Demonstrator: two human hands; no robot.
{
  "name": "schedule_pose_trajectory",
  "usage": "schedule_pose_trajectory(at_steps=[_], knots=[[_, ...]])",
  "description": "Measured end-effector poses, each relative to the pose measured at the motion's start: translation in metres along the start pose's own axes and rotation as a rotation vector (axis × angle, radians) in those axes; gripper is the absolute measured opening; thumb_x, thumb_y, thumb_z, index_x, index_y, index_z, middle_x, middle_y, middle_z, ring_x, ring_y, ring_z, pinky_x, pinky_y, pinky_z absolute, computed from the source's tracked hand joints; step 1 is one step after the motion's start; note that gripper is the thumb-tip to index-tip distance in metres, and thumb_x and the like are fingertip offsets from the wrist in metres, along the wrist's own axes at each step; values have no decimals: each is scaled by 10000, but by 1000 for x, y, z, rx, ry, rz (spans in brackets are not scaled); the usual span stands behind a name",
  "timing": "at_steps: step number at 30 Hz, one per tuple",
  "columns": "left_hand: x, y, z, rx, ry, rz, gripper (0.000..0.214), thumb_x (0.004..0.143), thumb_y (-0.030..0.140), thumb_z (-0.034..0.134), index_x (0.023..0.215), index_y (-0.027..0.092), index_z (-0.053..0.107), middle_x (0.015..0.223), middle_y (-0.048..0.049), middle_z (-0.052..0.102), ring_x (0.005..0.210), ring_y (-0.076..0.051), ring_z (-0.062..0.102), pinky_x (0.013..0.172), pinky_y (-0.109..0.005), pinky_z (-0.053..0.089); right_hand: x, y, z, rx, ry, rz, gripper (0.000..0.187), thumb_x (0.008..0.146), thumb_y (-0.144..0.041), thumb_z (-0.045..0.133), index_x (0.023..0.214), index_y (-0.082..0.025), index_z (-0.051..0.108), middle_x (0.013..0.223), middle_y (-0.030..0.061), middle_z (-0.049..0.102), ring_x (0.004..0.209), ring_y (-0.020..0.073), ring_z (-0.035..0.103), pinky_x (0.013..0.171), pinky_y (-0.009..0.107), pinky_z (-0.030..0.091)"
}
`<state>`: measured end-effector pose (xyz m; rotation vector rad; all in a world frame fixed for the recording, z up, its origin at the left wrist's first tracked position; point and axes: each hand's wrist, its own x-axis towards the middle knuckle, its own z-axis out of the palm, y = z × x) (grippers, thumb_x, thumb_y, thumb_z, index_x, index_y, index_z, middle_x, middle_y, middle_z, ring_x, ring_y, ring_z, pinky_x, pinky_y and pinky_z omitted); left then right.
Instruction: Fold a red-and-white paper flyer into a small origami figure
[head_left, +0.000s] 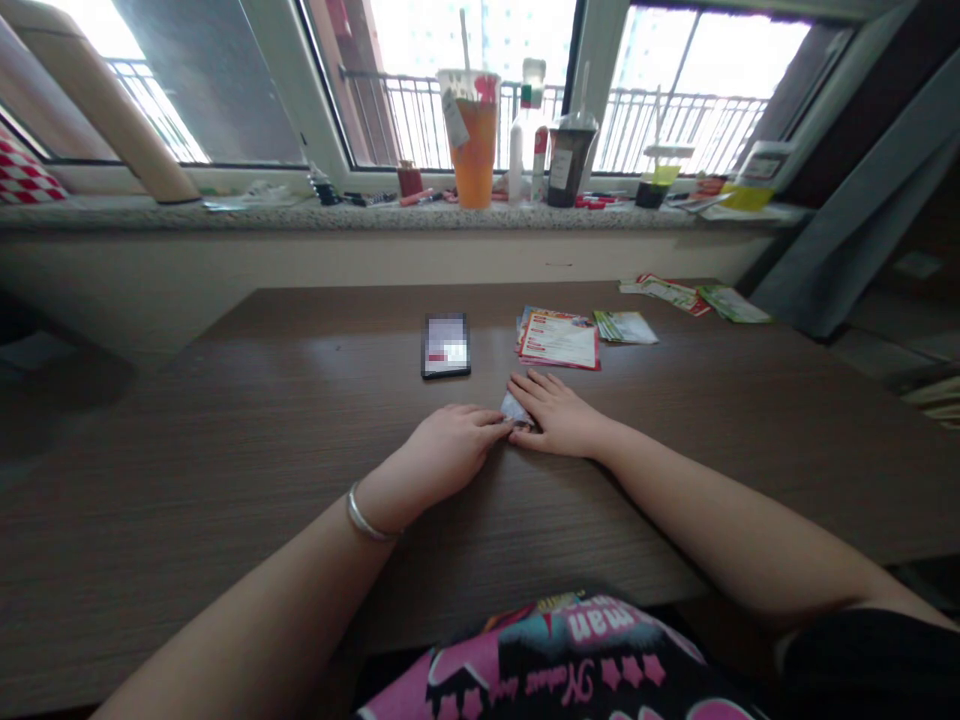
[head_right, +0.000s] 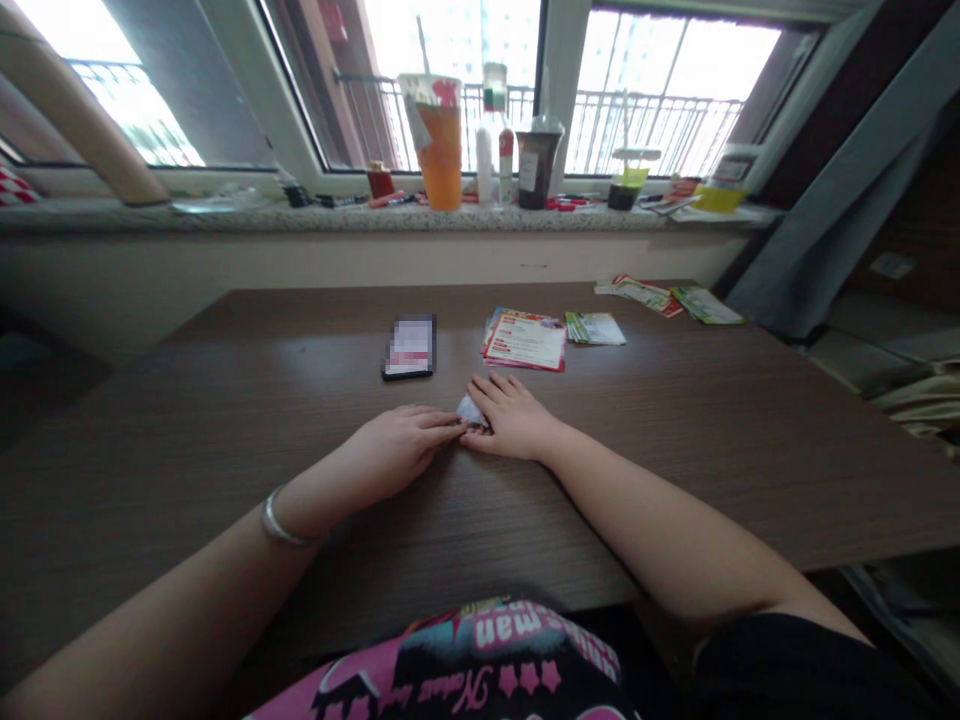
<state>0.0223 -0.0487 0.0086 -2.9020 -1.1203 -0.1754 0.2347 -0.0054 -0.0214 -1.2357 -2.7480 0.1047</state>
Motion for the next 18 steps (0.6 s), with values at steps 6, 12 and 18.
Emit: schedule_pose_trajectory(at_steps=[6,12,18], knots=[[1,3,-4,18,-6,-58,357,892,156,458,1207,210,618,1241,-47,641,1105,-230,600,999,-412,410,0,2,-1,107,92,3,867,789,-590,582,1426,-41,375,1490,202,355,1389,361,284,1136,510,242],[0,5,-4,18,0,-64,361,897,177,455,1230,193,594,1243,-57,631,1109,-228,591,991,-391,417,-6,7,-7,312,219,-31,514,808,-361,638,1276,-162,567,1285,124,580,1174,234,543,1017,388,431],[-2,4,11,27,-4,-80,498,944,343,421,1403,149,417,1439,-100,463,1308,-260,439,1090,-422,328,-7,5,-7,160,211,28,461,835,-424,609,1209,-156,639,1269,118,593,1159,269,531,1020,421,418]])
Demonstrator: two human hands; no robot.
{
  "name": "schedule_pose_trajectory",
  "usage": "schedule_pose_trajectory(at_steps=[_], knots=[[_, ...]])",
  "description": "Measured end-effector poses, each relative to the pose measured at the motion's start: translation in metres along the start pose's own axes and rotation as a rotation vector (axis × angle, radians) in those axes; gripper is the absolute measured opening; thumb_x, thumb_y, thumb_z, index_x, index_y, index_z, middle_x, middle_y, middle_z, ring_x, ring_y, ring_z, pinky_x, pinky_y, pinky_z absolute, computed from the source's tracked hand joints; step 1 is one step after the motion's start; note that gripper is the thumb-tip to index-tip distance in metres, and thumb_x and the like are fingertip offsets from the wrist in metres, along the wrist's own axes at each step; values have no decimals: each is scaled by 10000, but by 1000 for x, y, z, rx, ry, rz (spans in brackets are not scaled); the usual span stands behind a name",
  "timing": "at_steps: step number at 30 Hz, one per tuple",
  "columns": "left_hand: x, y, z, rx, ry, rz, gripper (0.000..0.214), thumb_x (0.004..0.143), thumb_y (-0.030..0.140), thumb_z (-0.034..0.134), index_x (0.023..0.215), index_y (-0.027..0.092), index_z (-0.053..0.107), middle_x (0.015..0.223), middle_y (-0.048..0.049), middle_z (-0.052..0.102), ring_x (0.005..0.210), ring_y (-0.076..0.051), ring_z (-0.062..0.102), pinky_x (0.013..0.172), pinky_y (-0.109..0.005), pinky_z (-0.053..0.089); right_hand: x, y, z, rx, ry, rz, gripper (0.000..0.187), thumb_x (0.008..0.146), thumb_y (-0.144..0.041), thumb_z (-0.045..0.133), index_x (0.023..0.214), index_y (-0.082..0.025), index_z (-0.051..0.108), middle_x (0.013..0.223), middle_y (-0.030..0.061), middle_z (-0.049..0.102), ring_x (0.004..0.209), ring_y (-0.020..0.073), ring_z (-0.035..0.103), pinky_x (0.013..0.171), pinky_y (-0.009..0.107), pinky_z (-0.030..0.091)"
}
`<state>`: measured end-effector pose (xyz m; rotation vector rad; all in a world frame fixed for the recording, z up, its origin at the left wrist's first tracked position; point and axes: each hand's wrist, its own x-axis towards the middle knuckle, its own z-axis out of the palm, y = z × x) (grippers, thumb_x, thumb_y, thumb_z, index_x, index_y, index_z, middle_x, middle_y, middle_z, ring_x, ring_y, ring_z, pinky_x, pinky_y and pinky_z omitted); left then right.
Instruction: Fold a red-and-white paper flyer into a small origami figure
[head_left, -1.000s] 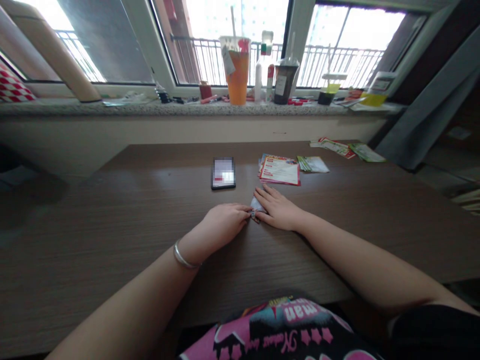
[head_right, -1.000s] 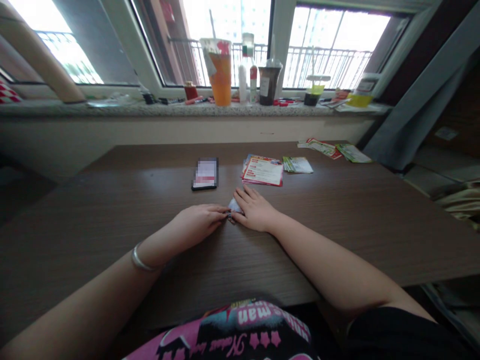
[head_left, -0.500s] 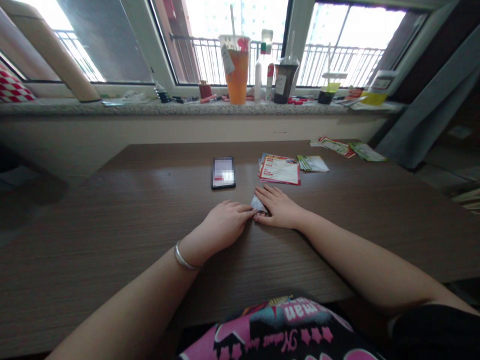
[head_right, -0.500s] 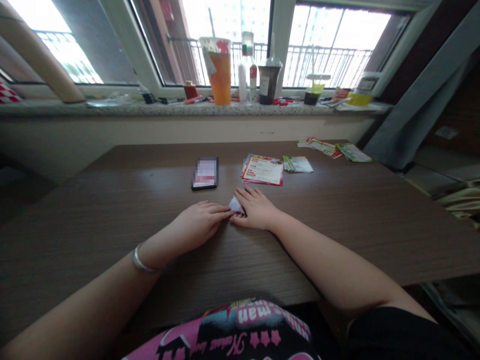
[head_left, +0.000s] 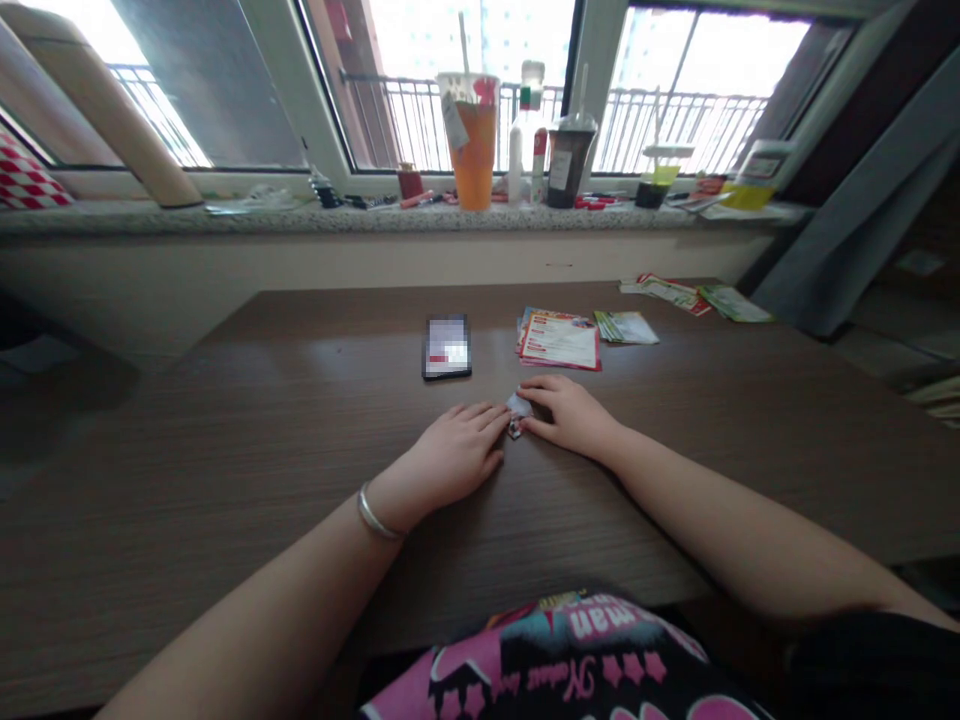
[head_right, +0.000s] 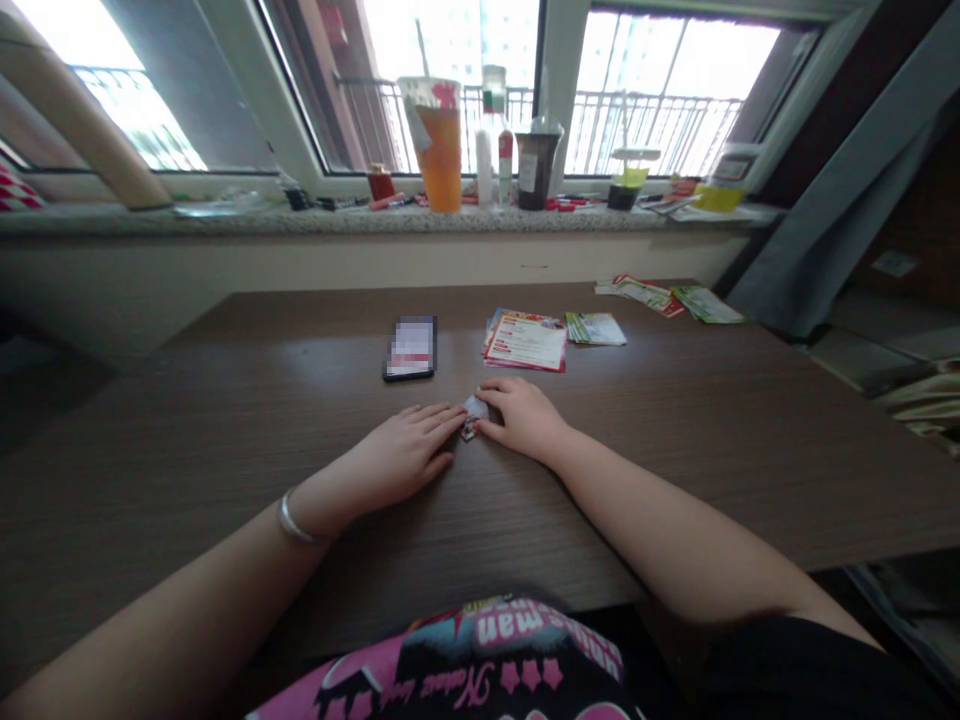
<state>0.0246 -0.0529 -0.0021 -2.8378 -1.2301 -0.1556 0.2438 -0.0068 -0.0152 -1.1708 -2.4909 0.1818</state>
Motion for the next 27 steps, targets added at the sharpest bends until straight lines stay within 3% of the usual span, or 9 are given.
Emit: schedule_pose_trajectory(at_steps=[4,9,13,18,23,27], knots=[[2,2,9,18,-67,-17,592,961,449,372,1475,170,288,1537,-125,284,1419,-282,258,1133,-466,238,3,0,-2,-75,-4,60,438,865,-406,566,1217,-155,635,1272,108,596,1167,275,512,1029,424,397],[1,4,6,32,-89,-20,593,963,473,362,1485,207,268,1554,-119,240,1435,-296,205,1135,-477,213,4,1,-3,-52,-5,126,445,841,-429,593,1223,-201,618,1293,94,581,1186,270,488,1012,434,377],[-2,7,2,27,-51,20,563,971,447,355,1482,227,273,1549,-68,275,1420,-282,245,1137,-442,222,6,3,-2,-30,-3,196,434,808,-431,629,1181,-208,614,1277,96,578,1178,276,486,993,440,366],[-4,8,2,9,-54,35,567,966,441,372,1482,226,276,1543,-84,287,1400,-290,291,1122,-431,259,8,2,0,-21,-23,220,359,843,-365,582,1173,-226,607,1288,86,563,1201,269,465,1012,440,344],[-4,7,2,13,-58,24,578,956,465,390,1480,248,279,1538,-89,299,1388,-313,310,1115,-449,268,9,4,1,-50,39,245,282,844,-289,551,1102,-208,633,1191,93,617,1135,267,516,970,439,393],[-3,11,-1,3,-81,-7,582,958,471,378,1484,247,268,1537,-98,296,1395,-312,299,1105,-464,282,7,4,0,-17,145,138,252,828,-245,567,1049,-188,674,1161,86,653,1112,240,551,979,404,425]])
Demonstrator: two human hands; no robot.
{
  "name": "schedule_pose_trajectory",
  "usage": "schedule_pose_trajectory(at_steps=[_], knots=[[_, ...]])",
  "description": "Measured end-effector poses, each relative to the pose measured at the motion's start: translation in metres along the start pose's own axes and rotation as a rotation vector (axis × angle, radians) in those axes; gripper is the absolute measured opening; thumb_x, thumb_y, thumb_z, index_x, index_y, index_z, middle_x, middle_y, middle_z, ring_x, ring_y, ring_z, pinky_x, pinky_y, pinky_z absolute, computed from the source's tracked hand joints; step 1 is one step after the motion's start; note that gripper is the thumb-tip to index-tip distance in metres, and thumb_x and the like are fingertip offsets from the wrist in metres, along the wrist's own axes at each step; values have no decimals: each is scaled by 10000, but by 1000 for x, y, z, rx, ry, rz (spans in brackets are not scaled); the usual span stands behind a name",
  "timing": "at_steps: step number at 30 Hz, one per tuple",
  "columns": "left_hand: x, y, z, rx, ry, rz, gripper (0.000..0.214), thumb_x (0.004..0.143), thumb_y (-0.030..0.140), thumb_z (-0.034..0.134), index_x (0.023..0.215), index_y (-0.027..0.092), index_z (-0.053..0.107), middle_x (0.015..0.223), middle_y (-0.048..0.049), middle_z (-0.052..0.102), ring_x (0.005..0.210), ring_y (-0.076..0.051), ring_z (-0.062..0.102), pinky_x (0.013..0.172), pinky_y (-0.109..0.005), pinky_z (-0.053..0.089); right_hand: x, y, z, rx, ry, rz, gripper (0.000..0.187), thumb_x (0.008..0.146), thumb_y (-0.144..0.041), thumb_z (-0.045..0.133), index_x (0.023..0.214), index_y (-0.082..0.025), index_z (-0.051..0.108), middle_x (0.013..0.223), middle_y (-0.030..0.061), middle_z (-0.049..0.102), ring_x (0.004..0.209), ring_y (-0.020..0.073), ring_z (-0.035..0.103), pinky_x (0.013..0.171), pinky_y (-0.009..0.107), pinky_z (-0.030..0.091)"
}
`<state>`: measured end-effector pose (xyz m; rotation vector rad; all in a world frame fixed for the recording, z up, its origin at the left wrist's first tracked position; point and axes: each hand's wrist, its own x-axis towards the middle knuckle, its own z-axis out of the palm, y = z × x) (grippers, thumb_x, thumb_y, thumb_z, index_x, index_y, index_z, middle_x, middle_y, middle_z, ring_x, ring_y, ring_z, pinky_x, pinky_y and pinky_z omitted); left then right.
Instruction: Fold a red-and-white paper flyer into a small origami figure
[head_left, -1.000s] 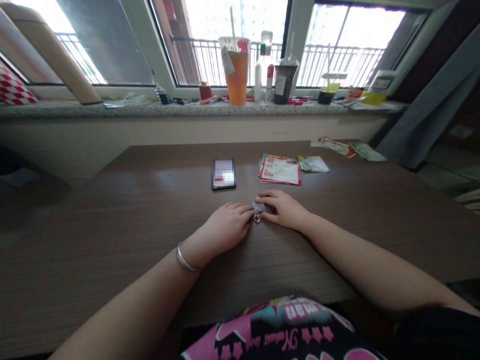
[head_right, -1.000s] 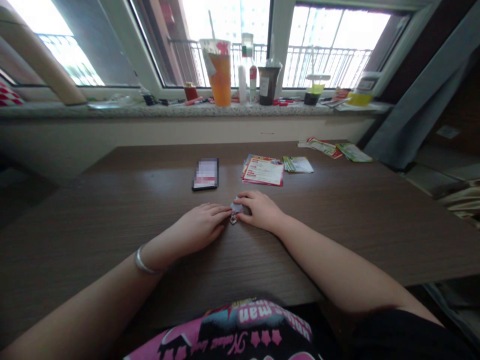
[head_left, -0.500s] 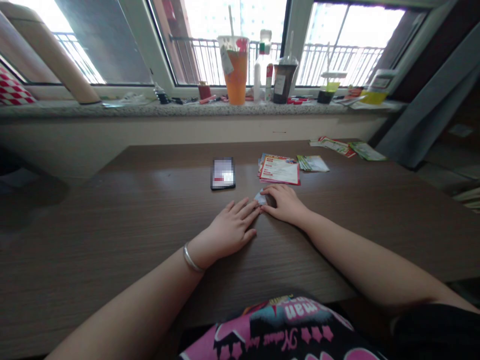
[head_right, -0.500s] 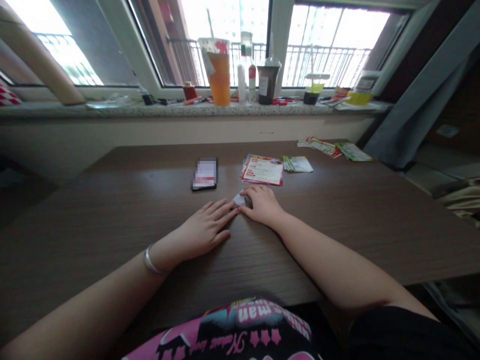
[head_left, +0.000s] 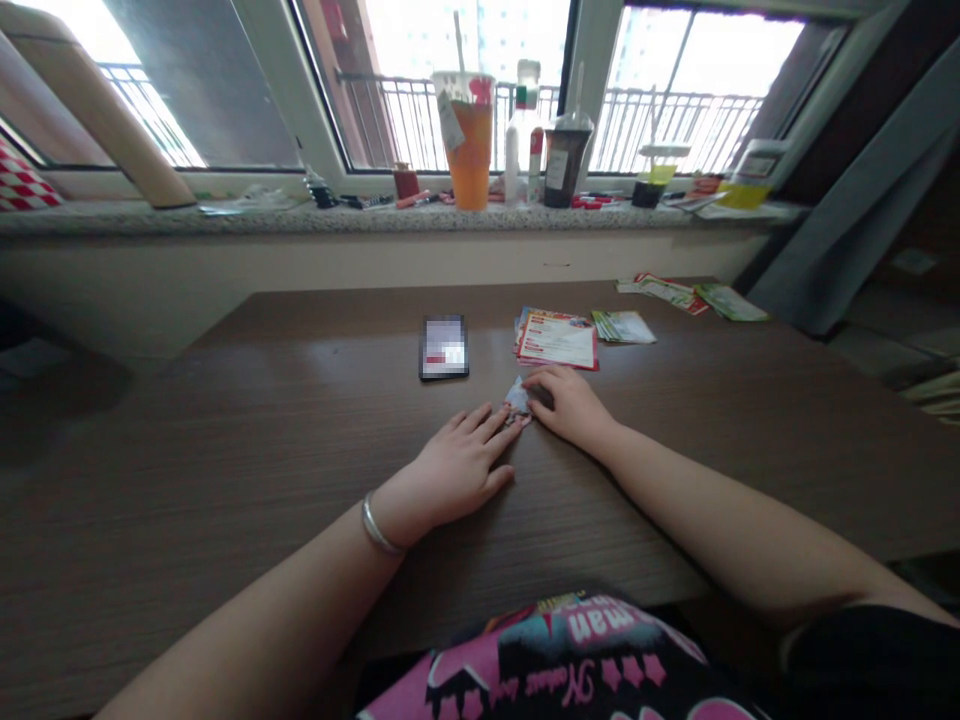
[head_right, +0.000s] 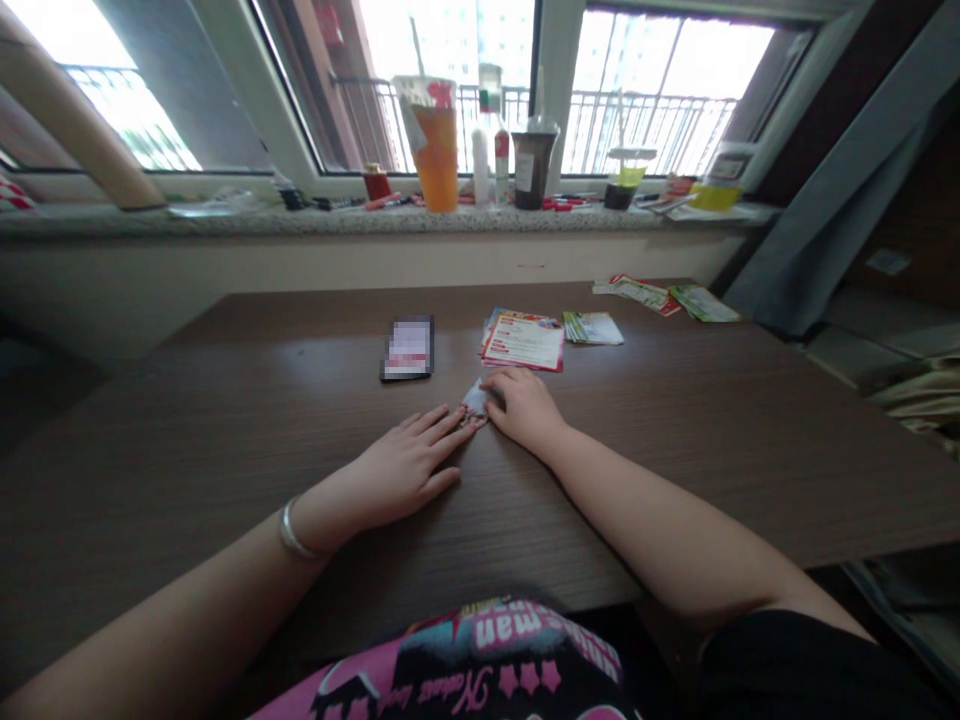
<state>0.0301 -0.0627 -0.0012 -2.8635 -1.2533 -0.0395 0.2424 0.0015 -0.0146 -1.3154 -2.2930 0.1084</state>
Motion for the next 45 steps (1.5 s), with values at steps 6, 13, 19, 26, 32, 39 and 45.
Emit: schedule_pose_trajectory(at_steps=[6,13,19,26,32,39,45], knots=[[0,0,2,-8,-14,-3,594,952,479,386,1469,199,300,1550,-115,257,1417,-299,253,1124,-468,242,-10,-14,-6,33,-144,-224,350,908,-201,427,1148,-177,681,1212,74,664,1139,184,598,1036,337,436],[2,-8,5,-56,-20,26,544,954,459,400,1443,228,346,1544,-114,272,1419,-290,255,1124,-462,246,-13,-18,-6,-37,-199,-215,389,927,-238,400,1226,-159,637,1288,71,616,1204,182,565,1076,319,408],[1,-9,-2,-84,-30,35,532,939,402,454,1441,259,352,1545,-94,278,1420,-288,253,1135,-464,238,-7,-19,-4,-160,-207,-176,403,928,-227,387,1246,-132,616,1320,110,586,1205,222,563,1038,347,431],[0,-10,-5,-106,-3,40,512,902,328,500,1404,260,420,1523,-81,332,1417,-282,259,1149,-451,239,-4,-20,-6,-256,-189,-148,433,949,-315,361,1282,-157,587,1347,85,568,1203,254,549,997,408,436],[0,-8,-9,-109,-65,16,523,909,340,483,1421,266,401,1510,-101,350,1411,-292,270,1142,-452,253,-2,-18,-3,-287,-187,-107,439,932,-259,368,1315,-150,552,1376,69,542,1226,266,514,984,430,424],[-1,-12,-12,-137,-58,47,456,920,360,476,1358,234,471,1494,-90,381,1387,-264,331,1143,-416,257,-2,-11,-2,-233,-198,-90,436,942,-287,369,1327,-181,543,1387,51,534,1247,265,481,1010,447,398],[5,-18,-13,-146,43,3,327,940,307,454,1227,186,553,1260,-83,603,1182,-228,542,1028,-376,394,0,1,2,-102,-270,-153,555,939,-442,406,1404,-142,448,1457,77,450,1341,274,368,1107,440,301]])
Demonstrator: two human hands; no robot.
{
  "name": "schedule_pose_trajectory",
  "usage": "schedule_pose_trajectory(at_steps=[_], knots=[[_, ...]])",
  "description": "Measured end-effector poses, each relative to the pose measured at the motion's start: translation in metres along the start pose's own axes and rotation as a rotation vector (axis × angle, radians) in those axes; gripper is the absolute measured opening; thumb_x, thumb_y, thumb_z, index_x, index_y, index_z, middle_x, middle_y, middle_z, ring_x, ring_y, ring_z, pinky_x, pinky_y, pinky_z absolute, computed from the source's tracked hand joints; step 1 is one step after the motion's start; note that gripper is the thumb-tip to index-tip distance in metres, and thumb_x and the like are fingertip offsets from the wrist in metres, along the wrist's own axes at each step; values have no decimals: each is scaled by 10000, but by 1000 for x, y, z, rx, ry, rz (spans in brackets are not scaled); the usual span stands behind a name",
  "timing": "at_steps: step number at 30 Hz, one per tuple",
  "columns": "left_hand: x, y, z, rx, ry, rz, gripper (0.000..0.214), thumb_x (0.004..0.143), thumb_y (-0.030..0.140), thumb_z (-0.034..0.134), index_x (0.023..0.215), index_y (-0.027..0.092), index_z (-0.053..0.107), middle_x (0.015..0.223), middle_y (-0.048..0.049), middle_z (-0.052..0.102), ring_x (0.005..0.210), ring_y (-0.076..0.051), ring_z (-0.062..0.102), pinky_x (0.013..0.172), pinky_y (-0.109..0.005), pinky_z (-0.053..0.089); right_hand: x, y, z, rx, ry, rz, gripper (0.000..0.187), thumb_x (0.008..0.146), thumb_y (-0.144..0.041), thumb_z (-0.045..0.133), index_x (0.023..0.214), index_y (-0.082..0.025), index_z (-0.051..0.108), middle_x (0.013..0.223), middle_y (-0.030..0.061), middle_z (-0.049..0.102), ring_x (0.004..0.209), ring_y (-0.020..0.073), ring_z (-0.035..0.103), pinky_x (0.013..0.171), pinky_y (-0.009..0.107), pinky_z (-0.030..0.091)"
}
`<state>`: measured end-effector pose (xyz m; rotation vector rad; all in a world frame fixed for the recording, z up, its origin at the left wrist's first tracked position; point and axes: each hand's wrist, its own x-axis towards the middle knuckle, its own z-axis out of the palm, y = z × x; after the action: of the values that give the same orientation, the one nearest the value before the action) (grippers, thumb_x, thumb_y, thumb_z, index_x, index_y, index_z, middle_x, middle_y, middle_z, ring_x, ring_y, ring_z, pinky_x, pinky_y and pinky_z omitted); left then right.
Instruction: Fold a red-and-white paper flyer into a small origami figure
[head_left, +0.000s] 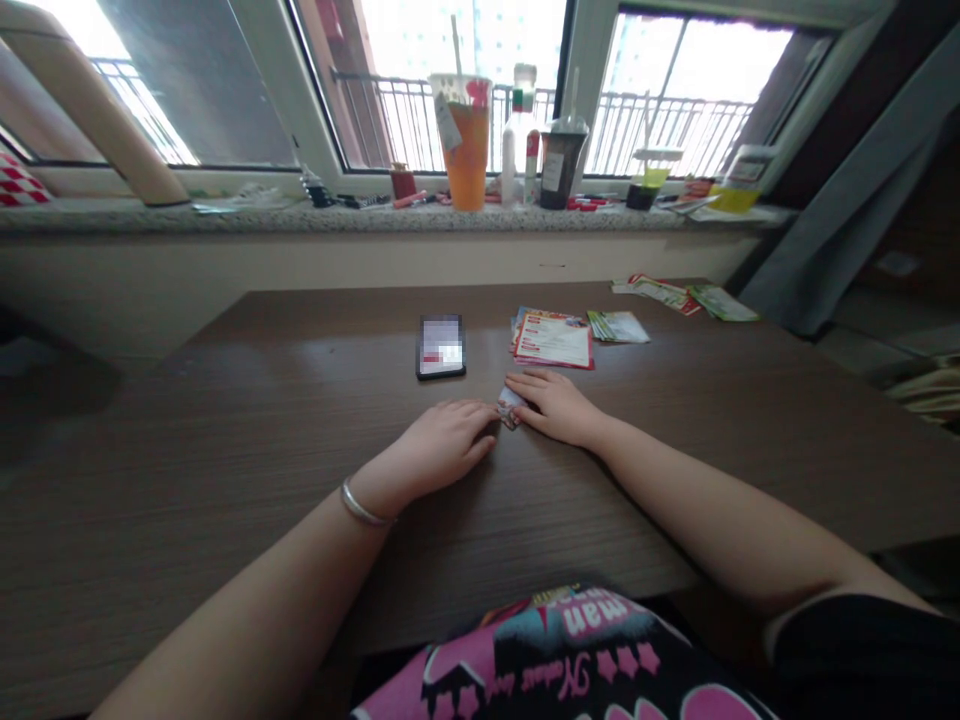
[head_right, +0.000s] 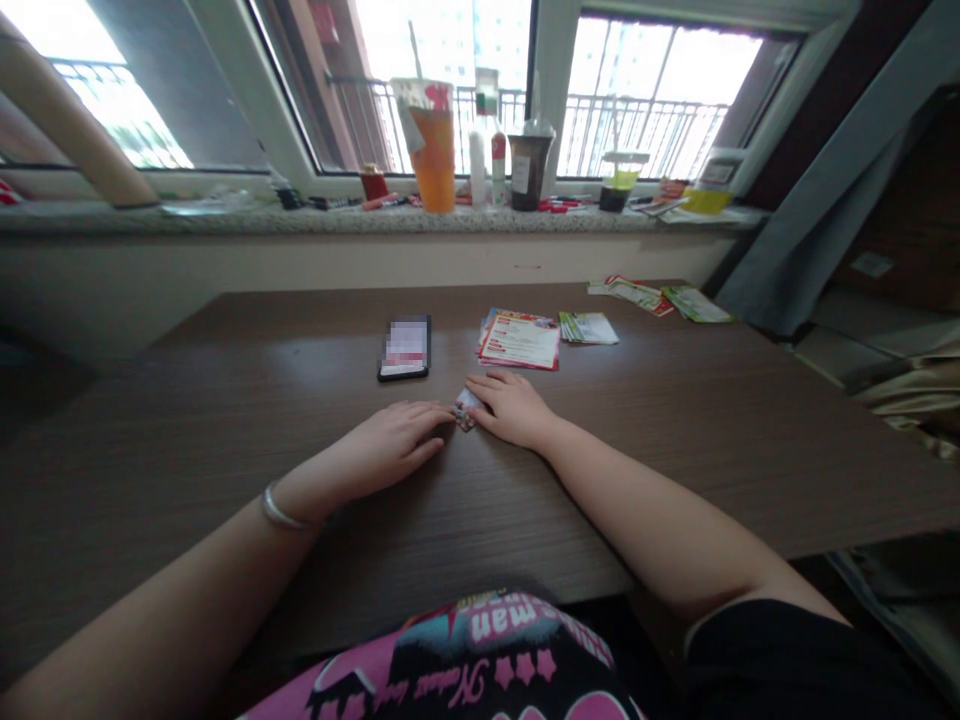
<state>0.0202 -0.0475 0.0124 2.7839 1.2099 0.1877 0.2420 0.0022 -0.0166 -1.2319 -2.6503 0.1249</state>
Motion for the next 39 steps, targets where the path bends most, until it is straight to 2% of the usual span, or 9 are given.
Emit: schedule_pose_trajectory(at_steps=[5,9,11,17,24,29,32,39], knots=[[7,-4,6,31,108,-18,259,947,219,419,1106,212,624,1069,-55,672,1026,-212,607,971,-394,411,0,2,5,18,-49,-60,695,908,-536,428,1452,-109,361,1507,115,362,1390,330,271,1141,478,229],[11,-8,13,-22,170,-39,191,918,225,485,933,186,672,942,-66,671,925,-211,608,906,-369,446,-1,-1,7,54,-38,-36,747,858,-576,492,1448,-134,373,1510,114,355,1393,350,267,1141,518,210],[13,-10,17,-75,207,-59,145,890,267,550,892,180,666,928,-70,657,937,-218,592,882,-353,461,-2,-3,7,79,-15,-23,770,832,-578,527,1437,-123,387,1497,128,373,1388,351,284,1140,523,217],[14,-16,27,-173,279,-202,264,829,345,641,1039,185,639,1043,-80,614,1014,-245,553,919,-399,459,-4,-7,6,168,66,8,890,711,-586,663,1414,-99,413,1415,183,466,1337,365,371,1097,511,305],[11,-20,24,-202,263,-151,322,827,371,648,1085,179,656,1081,-94,615,1056,-253,543,961,-406,436,-5,-7,7,228,122,-19,929,669,-563,713,1416,-105,404,1399,203,475,1301,352,426,1077,509,327],[12,-20,23,-259,266,-147,238,802,306,678,1003,180,656,1047,-81,632,1019,-239,562,937,-394,447,-4,-4,9,249,152,-29,925,640,-540,741,1389,-93,432,1367,206,505,1271,340,460,1067,493,343],[13,-22,24,-292,277,-132,175,775,273,704,912,180,650,995,-64,640,976,-228,576,914,-385,457,-3,-3,10,264,165,-43,894,628,-529,753,1366,-120,457,1342,191,527,1247,331,480,1047,490,358],[17,-19,29,-386,381,-97,139,757,175,687,889,179,642,1032,-64,627,1003,-205,577,937,-365,460,-2,-4,7,318,173,-40,595,624,-487,768,1092,-160,601,1127,124,631,1069,291,569,917,438,446]])
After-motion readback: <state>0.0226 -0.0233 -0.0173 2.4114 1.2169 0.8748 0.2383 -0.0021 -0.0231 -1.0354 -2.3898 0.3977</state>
